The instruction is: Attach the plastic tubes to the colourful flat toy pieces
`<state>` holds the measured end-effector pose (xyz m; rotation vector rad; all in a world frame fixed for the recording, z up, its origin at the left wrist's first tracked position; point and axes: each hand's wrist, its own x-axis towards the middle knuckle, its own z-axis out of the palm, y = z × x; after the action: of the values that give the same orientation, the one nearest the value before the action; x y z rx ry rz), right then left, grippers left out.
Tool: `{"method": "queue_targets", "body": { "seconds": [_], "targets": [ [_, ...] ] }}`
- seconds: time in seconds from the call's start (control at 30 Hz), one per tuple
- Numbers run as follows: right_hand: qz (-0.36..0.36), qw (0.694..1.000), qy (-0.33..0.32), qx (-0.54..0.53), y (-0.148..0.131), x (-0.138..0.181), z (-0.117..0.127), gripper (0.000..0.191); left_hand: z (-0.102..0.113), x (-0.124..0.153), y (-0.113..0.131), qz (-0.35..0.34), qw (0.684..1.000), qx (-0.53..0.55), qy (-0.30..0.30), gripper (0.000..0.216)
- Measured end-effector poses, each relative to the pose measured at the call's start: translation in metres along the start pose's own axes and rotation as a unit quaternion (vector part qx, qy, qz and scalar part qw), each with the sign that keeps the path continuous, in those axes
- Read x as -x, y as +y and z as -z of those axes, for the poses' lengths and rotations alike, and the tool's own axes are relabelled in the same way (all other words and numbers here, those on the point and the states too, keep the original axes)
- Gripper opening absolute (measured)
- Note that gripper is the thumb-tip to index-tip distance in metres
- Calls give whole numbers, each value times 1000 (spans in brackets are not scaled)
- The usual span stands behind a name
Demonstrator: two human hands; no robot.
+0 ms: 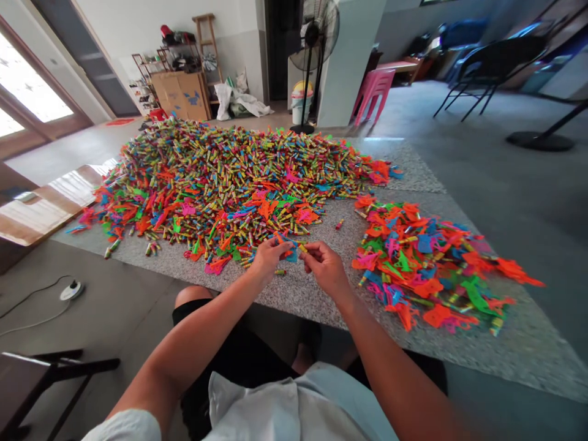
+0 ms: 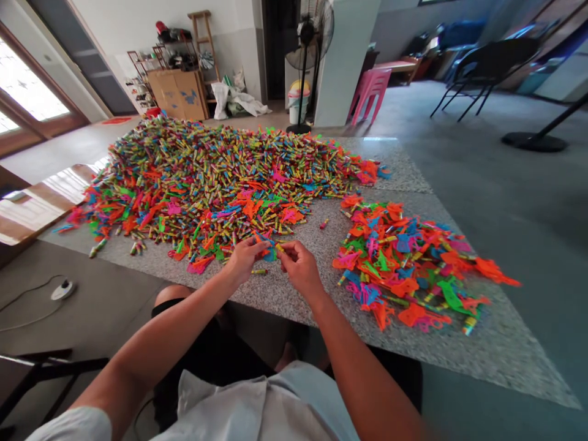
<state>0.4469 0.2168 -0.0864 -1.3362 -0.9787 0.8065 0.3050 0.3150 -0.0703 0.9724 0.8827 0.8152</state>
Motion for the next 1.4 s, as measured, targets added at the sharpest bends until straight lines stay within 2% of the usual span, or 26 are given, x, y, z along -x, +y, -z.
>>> {"method": "queue_targets", "body": {
  "seconds": [0.13, 0.3, 0.37, 0.43, 0.47, 0.53, 0.6, 0.67, 0.73, 0.8, 0.9, 0.97, 1.03, 1.13, 1.2, 1.27, 1.33, 1.4],
  "targets": [
    [-9, 1000, -20, 23, 10, 11, 17, 36, -12, 4, -12, 32, 999, -27, 20, 40],
    [-60, 998, -29, 17, 11, 31, 29, 40, -24, 10, -30, 16, 994, -106, -9, 39],
    [-75, 996, -27, 37, 8, 40, 37, 42, -24, 9, -35, -7, 983, -178, -45, 37],
    [-80, 993, 12, 81, 5, 49, 53, 44, -19, 4, -34, -22, 960, -259, -99, 31],
    [-79, 990, 56, 101, 5, 54, 66, 46, -13, 0, -30, -36, 945, -302, -118, 26],
    [-74, 969, 203, 121, 6, 61, 99, 49, 4, -11, -19, -92, 908, -394, -108, 19],
    [-70, 915, 384, 100, 11, 65, 141, 52, 25, -24, -5, -173, 853, -488, -68, 18],
    [-68, 850, 519, 51, 19, 66, 184, 53, 45, -34, 8, -236, 788, -567, -53, 20],
    [-68, 811, 578, 53, 27, 64, 222, 53, 57, -41, 14, -269, 729, -626, -61, 21],
    [-78, 798, 583, 131, 33, 61, 252, 50, 61, -42, 13, -279, 679, -675, -80, 23],
    [-86, 768, 551, 315, 34, 52, 268, 37, 54, -41, 3, -297, 610, -727, -105, 32],
    [-33, 741, 509, 437, 32, 45, 252, 30, 48, -42, -2, -314, 577, -745, -116, 41],
    [63, 737, 425, 522, 29, 38, 213, 27, 45, -47, -3, -321, 561, -751, -135, 46],
    [174, 801, 242, 519, 31, 35, 123, 22, 44, -56, 1, -320, 571, -737, -168, 44],
    [188, 831, 122, 508, 34, 36, 61, 21, 46, -62, 4, -328, 596, -713, -170, 36],
    [185, 849, -2, 495, 37, 38, 9, 23, 50, -66, 5, -342, 637, -674, -152, 22],
    [167, 842, -102, 504, 38, 36, -27, 27, 53, -68, 5, -344, 698, -618, -111, 12],
    [148, 826, -163, 519, 39, 30, -47, 30, 56, -68, 7, -318, 775, -543, -63, 12]
  ]
}}
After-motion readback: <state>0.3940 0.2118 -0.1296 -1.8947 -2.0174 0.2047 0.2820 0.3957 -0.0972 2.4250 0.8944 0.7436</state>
